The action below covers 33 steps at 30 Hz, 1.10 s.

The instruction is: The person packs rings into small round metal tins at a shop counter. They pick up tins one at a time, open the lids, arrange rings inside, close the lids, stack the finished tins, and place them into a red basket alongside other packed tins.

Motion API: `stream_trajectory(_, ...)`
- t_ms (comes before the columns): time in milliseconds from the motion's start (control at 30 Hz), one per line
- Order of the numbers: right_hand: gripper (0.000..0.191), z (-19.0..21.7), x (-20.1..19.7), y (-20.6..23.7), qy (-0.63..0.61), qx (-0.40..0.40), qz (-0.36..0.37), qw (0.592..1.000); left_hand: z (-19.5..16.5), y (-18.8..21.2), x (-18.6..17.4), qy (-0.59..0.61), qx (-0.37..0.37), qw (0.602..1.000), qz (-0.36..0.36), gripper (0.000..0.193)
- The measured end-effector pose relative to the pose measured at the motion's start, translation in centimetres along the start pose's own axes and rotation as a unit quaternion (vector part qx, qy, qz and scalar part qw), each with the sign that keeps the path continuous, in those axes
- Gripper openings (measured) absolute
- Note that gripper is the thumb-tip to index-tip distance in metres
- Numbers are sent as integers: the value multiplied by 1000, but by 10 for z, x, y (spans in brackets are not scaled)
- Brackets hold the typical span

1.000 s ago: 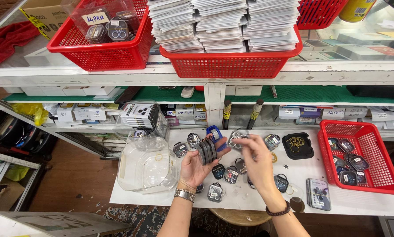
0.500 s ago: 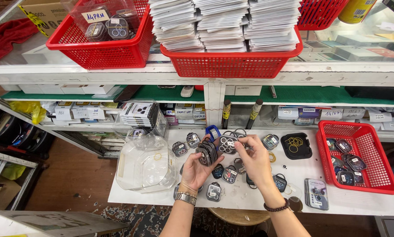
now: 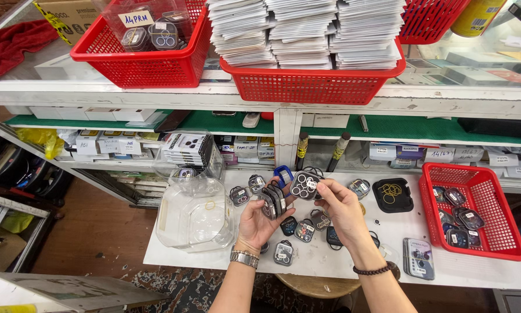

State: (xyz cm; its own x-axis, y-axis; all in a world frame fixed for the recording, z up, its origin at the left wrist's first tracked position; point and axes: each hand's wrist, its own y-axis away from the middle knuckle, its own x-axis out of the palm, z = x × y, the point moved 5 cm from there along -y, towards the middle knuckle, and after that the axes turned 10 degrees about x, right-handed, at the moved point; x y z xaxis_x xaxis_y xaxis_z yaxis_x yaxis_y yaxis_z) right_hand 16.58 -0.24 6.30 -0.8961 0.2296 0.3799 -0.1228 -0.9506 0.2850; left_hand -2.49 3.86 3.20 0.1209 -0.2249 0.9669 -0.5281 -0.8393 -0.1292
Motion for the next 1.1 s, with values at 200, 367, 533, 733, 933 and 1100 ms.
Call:
stream_trajectory(200,19,-1,1,1,-96,23,51,994,-1,-1,12,26,-6,999,25,66)
stream_trajectory(367,20,-4,4,0,-201,61,85,974,-1,-3,25,54,-8,997,45,63)
stream_trajectory(533,24,-2,7,1,-218,91,93,967,-2,-5,33,76,-11,995,60,61)
stream_trajectory(733,26,2,14,3,-224,81,117,964,-1,-4,34,80,-10,995,64,61)
stream_trajectory(933,23,0,16,4,-242,88,138,956,-2,-6,32,82,-9,994,68,61)
stream_trajectory(1100,21,3,2,-2,-121,22,9,992,-4,-8,24,63,-1,997,42,61)
